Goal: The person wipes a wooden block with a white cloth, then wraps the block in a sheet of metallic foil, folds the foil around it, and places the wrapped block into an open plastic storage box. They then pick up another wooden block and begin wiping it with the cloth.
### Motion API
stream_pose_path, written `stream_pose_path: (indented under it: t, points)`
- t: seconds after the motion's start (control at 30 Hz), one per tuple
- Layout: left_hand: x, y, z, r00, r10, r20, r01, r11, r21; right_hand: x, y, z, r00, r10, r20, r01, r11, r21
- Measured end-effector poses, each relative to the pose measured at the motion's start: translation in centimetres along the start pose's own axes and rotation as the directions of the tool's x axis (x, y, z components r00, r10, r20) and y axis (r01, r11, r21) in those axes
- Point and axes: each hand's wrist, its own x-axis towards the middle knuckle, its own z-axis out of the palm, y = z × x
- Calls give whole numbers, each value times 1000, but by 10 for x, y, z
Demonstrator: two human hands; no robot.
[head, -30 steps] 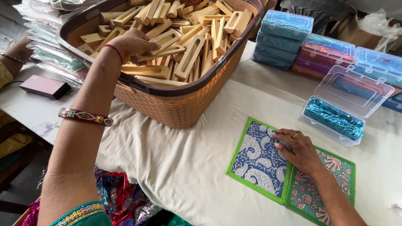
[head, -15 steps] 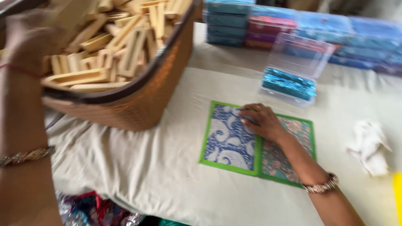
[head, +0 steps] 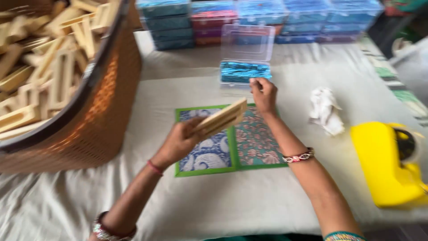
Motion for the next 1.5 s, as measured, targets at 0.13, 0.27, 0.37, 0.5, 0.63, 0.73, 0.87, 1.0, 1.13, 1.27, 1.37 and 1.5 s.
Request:
stream_pose_path:
  t: [0.13,0.27,0.37,0.5,0.63,0.73,0.87,1.0,1.13,1.27,1.37,1.5]
  points:
    - [40,-58,45,992,82,96,-85,996,28,-7,10,-50,999,-36,22,40,977,-210]
    - [41,-67,42,905,411,-110,-387,902,192,-9,7,-127,982,-58,177,183,494,-850]
    - [16,-20,40,968,73,-240,-147,941,-304,-11,6,-181,942,324,90,-41,376,-926]
    - [3,-25,68,994,-27,110,83,832,-549,-25,47,-195,861,503,74,-178,434,-883]
    - [17,-45,103,945,-7,328,188,831,-523,-30,61,-183,926,371,68,-163,558,-814]
    - [38,-69,101,968,-16,250,139,865,-482,-29,49,-174,971,219,93,-81,670,-738]
    - [51,-87,62,988,-152,-13,123,846,-519,-29,24,-163,987,3,163,106,752,-650]
    - [42,-79,48,970,-222,-98,119,786,-607,-30,5,-146,979,-32,202,141,820,-555]
    - [34,-62,75,984,-164,64,159,671,-724,-39,-48,-120,962,-82,259,181,905,-385]
    - [27,-48,100,933,-236,270,357,542,-760,-71,-105,-84,835,-163,526,329,914,-238]
    - [24,-52,101,923,-270,275,377,493,-784,-94,-128,-62,696,-337,634,543,824,-159]
    - [25,-67,110,926,-288,245,368,540,-757,-90,-133,-65,696,-172,697,421,884,-202]
